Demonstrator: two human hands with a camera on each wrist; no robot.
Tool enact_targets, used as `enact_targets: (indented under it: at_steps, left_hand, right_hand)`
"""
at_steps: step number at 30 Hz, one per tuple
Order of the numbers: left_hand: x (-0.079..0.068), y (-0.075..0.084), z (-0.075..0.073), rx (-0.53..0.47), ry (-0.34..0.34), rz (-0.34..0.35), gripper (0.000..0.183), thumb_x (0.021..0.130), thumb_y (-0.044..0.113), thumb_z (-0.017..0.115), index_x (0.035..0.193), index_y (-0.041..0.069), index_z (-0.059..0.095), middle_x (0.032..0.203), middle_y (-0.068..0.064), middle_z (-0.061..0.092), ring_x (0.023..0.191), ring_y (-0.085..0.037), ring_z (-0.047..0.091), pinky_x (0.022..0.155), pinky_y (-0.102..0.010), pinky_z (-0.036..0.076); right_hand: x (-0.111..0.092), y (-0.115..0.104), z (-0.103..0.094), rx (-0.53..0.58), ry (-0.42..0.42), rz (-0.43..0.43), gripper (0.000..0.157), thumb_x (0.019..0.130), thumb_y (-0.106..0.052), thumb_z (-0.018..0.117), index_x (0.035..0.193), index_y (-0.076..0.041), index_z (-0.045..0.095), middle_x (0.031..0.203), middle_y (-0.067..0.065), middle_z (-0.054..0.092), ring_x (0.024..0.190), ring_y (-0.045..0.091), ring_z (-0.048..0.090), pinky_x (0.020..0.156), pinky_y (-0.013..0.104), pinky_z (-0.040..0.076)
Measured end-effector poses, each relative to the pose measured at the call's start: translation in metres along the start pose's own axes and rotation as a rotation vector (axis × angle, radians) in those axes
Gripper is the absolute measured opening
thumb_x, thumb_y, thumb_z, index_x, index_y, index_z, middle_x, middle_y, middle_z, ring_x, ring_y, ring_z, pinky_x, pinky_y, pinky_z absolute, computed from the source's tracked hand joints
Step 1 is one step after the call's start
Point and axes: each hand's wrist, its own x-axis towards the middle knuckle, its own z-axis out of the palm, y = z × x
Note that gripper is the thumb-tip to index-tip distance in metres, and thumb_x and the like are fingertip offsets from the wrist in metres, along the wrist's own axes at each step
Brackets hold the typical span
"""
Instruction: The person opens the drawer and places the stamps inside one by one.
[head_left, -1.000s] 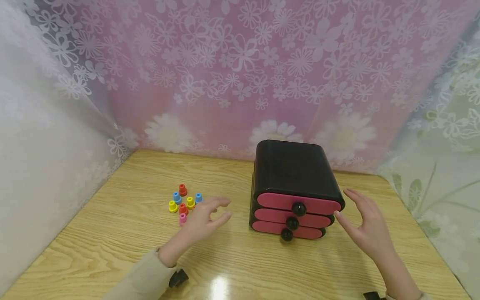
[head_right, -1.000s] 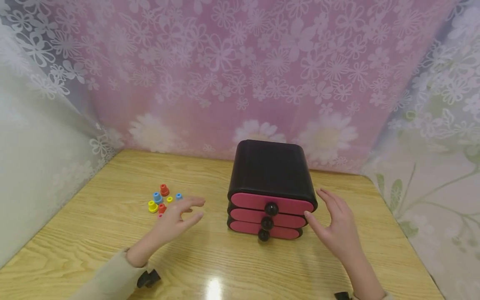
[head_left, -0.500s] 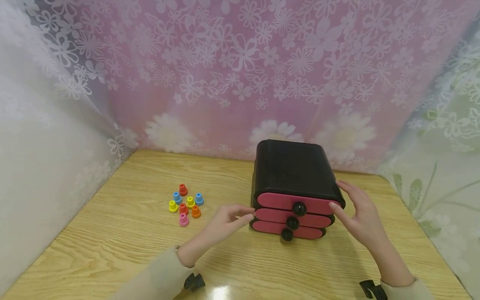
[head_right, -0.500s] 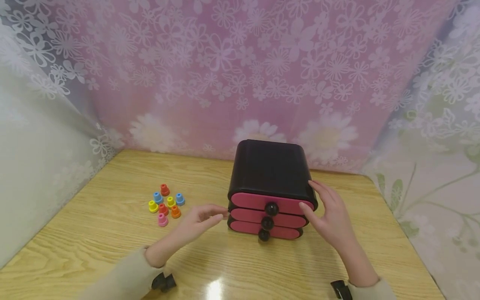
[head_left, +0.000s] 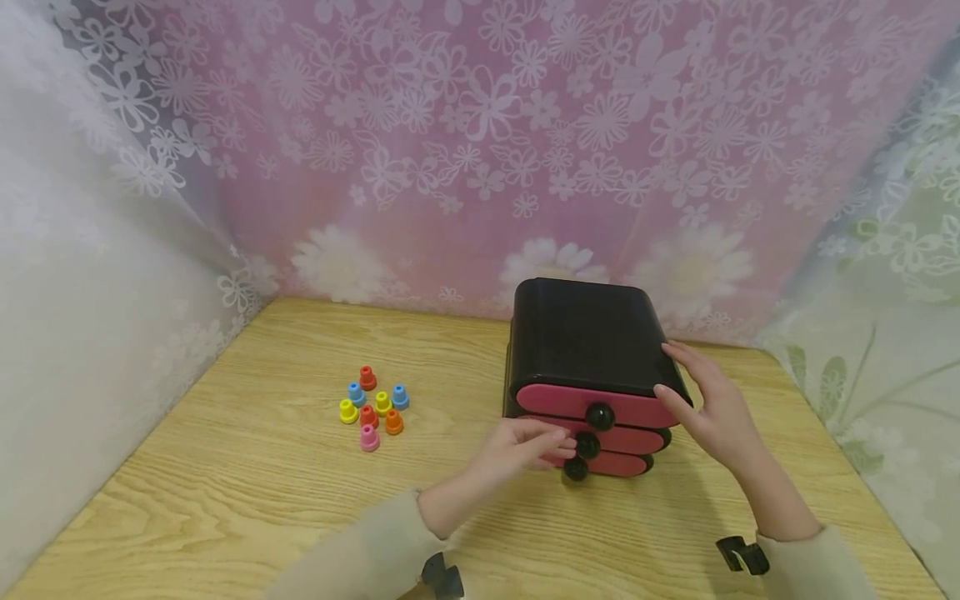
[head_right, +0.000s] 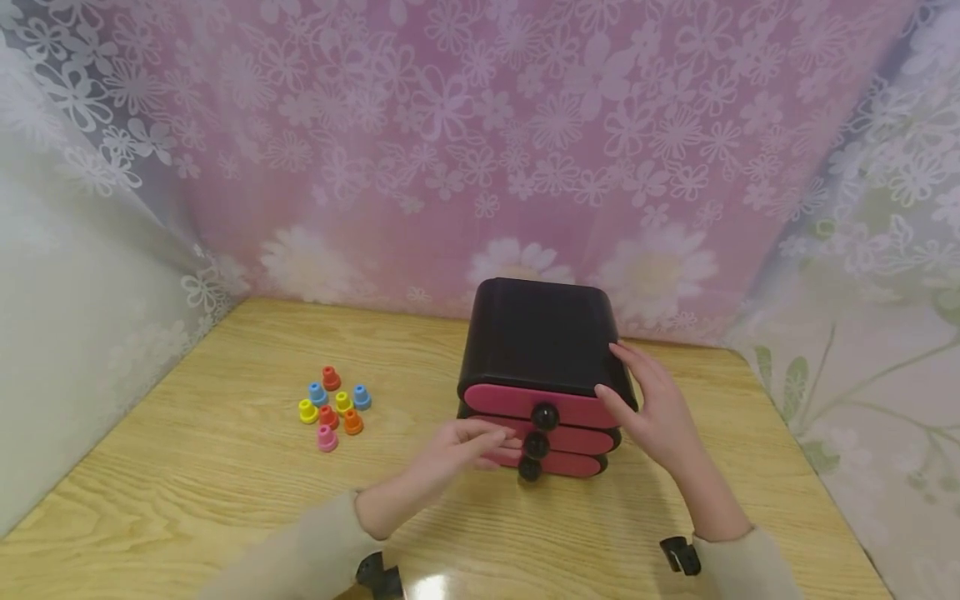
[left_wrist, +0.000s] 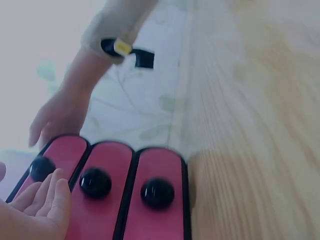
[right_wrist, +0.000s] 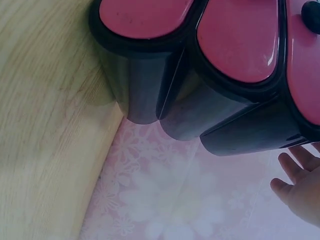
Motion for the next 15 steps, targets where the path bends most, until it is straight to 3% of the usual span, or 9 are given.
enact_targets:
  at_steps: [8,15]
  left_hand:
    - [0.012,-0.003,0.023,-0.197,0.013,-0.087,0.038,0.089,0.023,0.053,0.111,-0.008,0.057,0.101,-0.019,0.061,0.094,-0.021,0.060,0.075,-0.032,0.049]
    - [0.021,-0.005,0.034,-0.345,0.071,-0.180,0.040,0.087,0.029,0.055,0.108,-0.005,0.059,0.100,-0.017,0.062,0.095,-0.023,0.059,0.076,-0.033,0.049]
  right_hand:
    - [0.008,0.011,-0.001,0.046,-0.050,0.001,0.051,0.084,-0.014,0.058,0.130,-0.001,0.040,0.134,0.022,0.033,0.120,0.043,0.028,0.088,0.062,0.023]
    - [0.011,0.016,-0.003,0.081,-0.091,-0.004,0.052,0.084,-0.012,0.058,0.131,-0.001,0.039,0.137,0.021,0.030,0.122,0.043,0.024,0.087,0.064,0.022]
